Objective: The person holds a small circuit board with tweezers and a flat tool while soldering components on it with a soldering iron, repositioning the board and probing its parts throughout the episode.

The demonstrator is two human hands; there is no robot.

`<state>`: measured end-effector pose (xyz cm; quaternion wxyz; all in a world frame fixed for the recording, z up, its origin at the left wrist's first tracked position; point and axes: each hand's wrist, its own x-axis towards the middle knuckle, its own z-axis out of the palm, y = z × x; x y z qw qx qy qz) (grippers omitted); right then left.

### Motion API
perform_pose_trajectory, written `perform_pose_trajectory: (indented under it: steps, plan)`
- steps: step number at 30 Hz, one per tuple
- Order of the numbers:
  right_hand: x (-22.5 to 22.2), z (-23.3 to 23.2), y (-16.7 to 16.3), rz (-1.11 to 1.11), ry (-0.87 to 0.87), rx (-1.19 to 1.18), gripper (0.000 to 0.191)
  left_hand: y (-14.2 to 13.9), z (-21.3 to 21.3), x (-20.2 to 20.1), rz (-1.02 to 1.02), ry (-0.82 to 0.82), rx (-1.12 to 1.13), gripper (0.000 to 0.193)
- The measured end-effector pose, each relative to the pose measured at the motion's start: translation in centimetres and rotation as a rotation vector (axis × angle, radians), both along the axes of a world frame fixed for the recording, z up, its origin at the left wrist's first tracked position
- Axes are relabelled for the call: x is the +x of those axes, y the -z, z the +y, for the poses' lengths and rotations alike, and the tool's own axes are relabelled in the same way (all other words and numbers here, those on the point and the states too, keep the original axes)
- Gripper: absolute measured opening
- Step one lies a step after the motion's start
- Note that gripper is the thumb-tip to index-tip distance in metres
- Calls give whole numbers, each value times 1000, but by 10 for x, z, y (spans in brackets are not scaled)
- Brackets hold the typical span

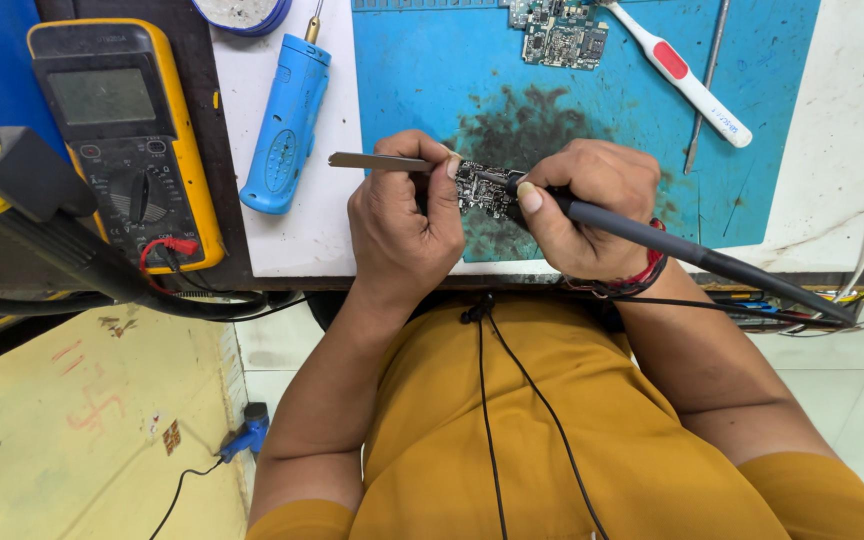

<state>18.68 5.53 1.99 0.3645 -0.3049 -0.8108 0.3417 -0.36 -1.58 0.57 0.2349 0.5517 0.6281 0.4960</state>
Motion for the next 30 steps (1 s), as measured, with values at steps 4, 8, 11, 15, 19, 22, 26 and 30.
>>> perform_pose_trajectory:
  steps: [4,8,11,15,19,22,26,30]
  plan:
    - [0,0,0,10,-6,-3,11,0,0,0,-8,-2,-8,14]
    - [-1,0,0,1,8,-2,10,-1,0,0,-23,1,-25,14]
    - [-1,0,1,3,-1,4,11,-1,0,-1,-21,5,-18,14]
    - [-1,0,1,5,4,9,11,-1,0,-1,-5,2,-9,14]
    - [-1,0,1,8,6,5,10,-1,0,-1,-15,-3,-25,14]
    - [0,-1,0,-2,-5,2,11,-1,0,-1,-10,4,-12,14]
    - [-1,0,1,13,3,8,11,-1,0,-1,-9,0,-20,14]
    - [-1,0,1,7,-7,10,11,-1,0,-1,-14,2,-19,14]
